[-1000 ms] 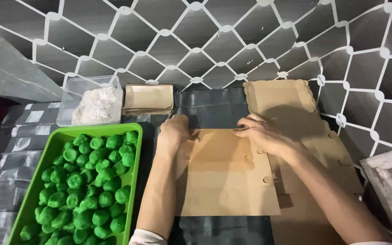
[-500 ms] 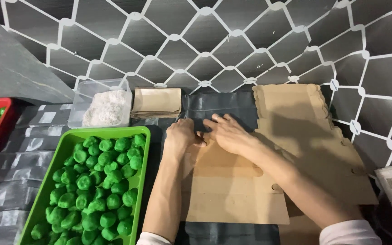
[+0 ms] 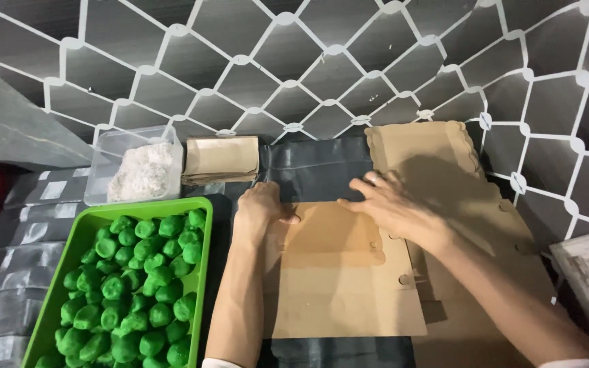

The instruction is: Folding a flat cardboard cutout into a box shape at a packaging station.

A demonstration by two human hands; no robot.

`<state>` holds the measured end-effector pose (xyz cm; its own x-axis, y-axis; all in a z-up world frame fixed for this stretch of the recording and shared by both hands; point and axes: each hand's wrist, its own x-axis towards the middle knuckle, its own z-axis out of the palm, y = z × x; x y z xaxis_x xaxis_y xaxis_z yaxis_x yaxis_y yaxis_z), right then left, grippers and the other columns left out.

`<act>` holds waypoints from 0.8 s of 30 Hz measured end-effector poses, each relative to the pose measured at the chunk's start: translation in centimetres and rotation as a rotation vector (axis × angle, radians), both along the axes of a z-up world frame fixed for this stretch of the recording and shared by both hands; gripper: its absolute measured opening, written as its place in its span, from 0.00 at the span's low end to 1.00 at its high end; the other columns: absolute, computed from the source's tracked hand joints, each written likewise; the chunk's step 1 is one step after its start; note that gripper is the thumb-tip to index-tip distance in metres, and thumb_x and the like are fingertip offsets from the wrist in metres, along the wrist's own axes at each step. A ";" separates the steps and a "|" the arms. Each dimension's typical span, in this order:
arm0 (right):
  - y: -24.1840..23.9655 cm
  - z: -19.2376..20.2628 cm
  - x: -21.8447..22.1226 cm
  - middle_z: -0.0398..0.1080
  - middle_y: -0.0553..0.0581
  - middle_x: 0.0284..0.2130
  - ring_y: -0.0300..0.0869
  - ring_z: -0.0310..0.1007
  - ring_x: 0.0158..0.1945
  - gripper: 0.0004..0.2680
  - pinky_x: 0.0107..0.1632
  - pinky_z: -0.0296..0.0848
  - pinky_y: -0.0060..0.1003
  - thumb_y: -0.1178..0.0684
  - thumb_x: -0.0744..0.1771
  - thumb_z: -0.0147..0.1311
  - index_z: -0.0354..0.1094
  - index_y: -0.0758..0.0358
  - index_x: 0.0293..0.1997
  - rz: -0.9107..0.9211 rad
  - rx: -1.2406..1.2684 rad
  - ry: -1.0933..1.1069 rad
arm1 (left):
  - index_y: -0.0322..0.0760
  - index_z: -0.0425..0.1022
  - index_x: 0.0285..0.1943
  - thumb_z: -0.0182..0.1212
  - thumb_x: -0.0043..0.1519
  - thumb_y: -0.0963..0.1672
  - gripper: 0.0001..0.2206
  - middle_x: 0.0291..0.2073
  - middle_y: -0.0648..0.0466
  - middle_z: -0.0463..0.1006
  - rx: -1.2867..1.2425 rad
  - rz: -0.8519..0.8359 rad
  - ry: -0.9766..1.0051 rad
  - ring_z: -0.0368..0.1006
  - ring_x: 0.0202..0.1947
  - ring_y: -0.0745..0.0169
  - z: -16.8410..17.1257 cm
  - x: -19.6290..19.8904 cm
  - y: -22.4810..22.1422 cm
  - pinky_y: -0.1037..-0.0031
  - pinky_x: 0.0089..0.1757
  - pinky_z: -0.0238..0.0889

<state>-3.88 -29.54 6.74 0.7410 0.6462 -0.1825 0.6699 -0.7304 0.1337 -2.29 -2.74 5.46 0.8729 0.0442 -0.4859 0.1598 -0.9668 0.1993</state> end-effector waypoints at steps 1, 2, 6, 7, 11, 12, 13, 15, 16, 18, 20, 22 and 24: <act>1.5 0.0 0.1 0.63 0.44 0.60 0.49 0.59 0.65 0.21 0.57 0.63 0.53 0.61 0.62 0.60 0.74 0.29 0.54 0.005 0.000 0.000 | 0.29 0.78 0.58 0.70 0.55 0.55 0.29 0.55 0.40 0.81 0.000 0.005 0.000 0.75 0.59 0.37 0.0 0.1 0.0 0.51 0.54 0.71; 3.0 -0.1 0.2 0.59 0.47 0.65 0.55 0.54 0.69 0.15 0.57 0.62 0.56 0.54 0.66 0.52 0.74 0.33 0.55 -0.113 0.081 0.149 | 0.31 0.77 0.59 0.70 0.55 0.55 0.30 0.55 0.42 0.80 0.011 0.002 0.020 0.75 0.59 0.39 -0.1 0.2 0.0 0.51 0.53 0.72; 6.3 -7.1 2.6 0.63 0.54 0.62 0.56 0.58 0.63 0.07 0.52 0.63 0.56 0.56 0.63 0.55 0.80 0.50 0.37 0.269 0.153 -0.121 | 0.35 0.77 0.60 0.74 0.52 0.57 0.33 0.55 0.45 0.81 0.032 0.030 0.037 0.75 0.58 0.42 -1.1 1.0 -0.2 0.53 0.53 0.72; 7.2 -7.0 2.7 0.63 0.54 0.62 0.56 0.58 0.63 0.07 0.52 0.63 0.56 0.56 0.63 0.55 0.80 0.50 0.37 0.270 0.154 -0.125 | 0.35 0.77 0.60 0.74 0.52 0.57 0.33 0.55 0.45 0.81 0.033 0.031 0.033 0.75 0.58 0.42 -1.0 1.0 -0.1 0.53 0.53 0.72; 8.1 -6.5 2.0 0.64 0.54 0.61 0.56 0.59 0.59 0.05 0.52 0.61 0.56 0.58 0.62 0.55 0.79 0.57 0.32 0.293 0.282 -0.197 | 0.34 0.76 0.62 0.78 0.47 0.57 0.37 0.58 0.43 0.79 0.032 0.002 0.084 0.74 0.61 0.41 -0.8 1.0 0.0 0.52 0.54 0.72; 7.8 -6.3 1.8 0.63 0.55 0.62 0.58 0.58 0.60 0.05 0.53 0.60 0.57 0.59 0.63 0.55 0.79 0.61 0.32 0.258 0.317 -0.171 | 0.34 0.76 0.62 0.78 0.47 0.57 0.37 0.58 0.42 0.78 0.026 0.006 0.078 0.73 0.61 0.40 -0.8 1.1 0.1 0.51 0.54 0.72; 6.8 -6.7 1.8 0.63 0.55 0.62 0.58 0.58 0.60 0.05 0.53 0.60 0.57 0.59 0.63 0.55 0.79 0.61 0.32 0.251 0.318 -0.174 | 0.34 0.76 0.62 0.78 0.47 0.57 0.37 0.58 0.42 0.78 0.028 -0.002 0.076 0.73 0.61 0.40 -0.2 0.8 -0.2 0.51 0.54 0.72; 4.8 -7.4 2.0 0.57 0.58 0.68 0.60 0.52 0.70 0.05 0.63 0.58 0.63 0.57 0.65 0.53 0.76 0.61 0.39 0.163 0.244 0.024 | 0.34 0.77 0.60 0.73 0.53 0.56 0.31 0.57 0.44 0.80 0.064 0.013 0.057 0.75 0.59 0.43 1.0 0.4 -0.7 0.55 0.53 0.73; 3.7 -7.1 2.1 0.57 0.58 0.68 0.60 0.52 0.70 0.05 0.63 0.58 0.63 0.57 0.65 0.53 0.76 0.61 0.39 0.158 0.245 0.023 | 0.34 0.77 0.60 0.73 0.53 0.56 0.31 0.57 0.44 0.80 0.065 0.007 0.056 0.75 0.59 0.43 0.7 0.3 -0.5 0.55 0.53 0.73; 1.5 -6.7 2.2 0.54 0.54 0.70 0.60 0.49 0.73 0.16 0.68 0.53 0.65 0.57 0.62 0.64 0.74 0.53 0.55 0.048 0.157 0.099 | 0.33 0.78 0.58 0.75 0.50 0.56 0.33 0.54 0.43 0.81 0.062 -0.015 0.024 0.76 0.58 0.41 0.0 0.3 -0.1 0.53 0.52 0.73; 0.3 -1.2 0.2 0.59 0.52 0.63 0.55 0.54 0.68 0.18 0.62 0.59 0.59 0.60 0.61 0.64 0.74 0.50 0.56 0.021 0.127 0.093 | 0.33 0.79 0.58 0.73 0.52 0.56 0.31 0.54 0.43 0.81 0.054 -0.018 0.018 0.76 0.58 0.41 -0.1 0.3 -0.2 0.53 0.51 0.73; -0.5 1.2 -0.7 0.64 0.50 0.56 0.51 0.60 0.63 0.20 0.56 0.65 0.54 0.63 0.60 0.63 0.74 0.48 0.57 0.002 0.099 0.086 | 0.32 0.79 0.57 0.72 0.53 0.56 0.30 0.53 0.42 0.82 0.047 -0.014 0.012 0.76 0.57 0.40 -0.2 0.2 -0.1 0.53 0.51 0.73; -0.9 0.7 -0.5 0.64 0.51 0.54 0.52 0.59 0.62 0.21 0.57 0.65 0.55 0.63 0.59 0.66 0.75 0.52 0.56 0.027 0.141 0.086 | 0.32 0.80 0.56 0.73 0.52 0.56 0.30 0.52 0.42 0.82 0.045 -0.014 0.004 0.77 0.56 0.40 -0.3 0.2 -0.1 0.52 0.51 0.74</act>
<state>-4.37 -30.44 7.48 0.7088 0.6891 -0.1506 0.6939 -0.7196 -0.0270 -2.11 -2.80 5.21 0.8715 0.0540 -0.4874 0.1469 -0.9770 0.1545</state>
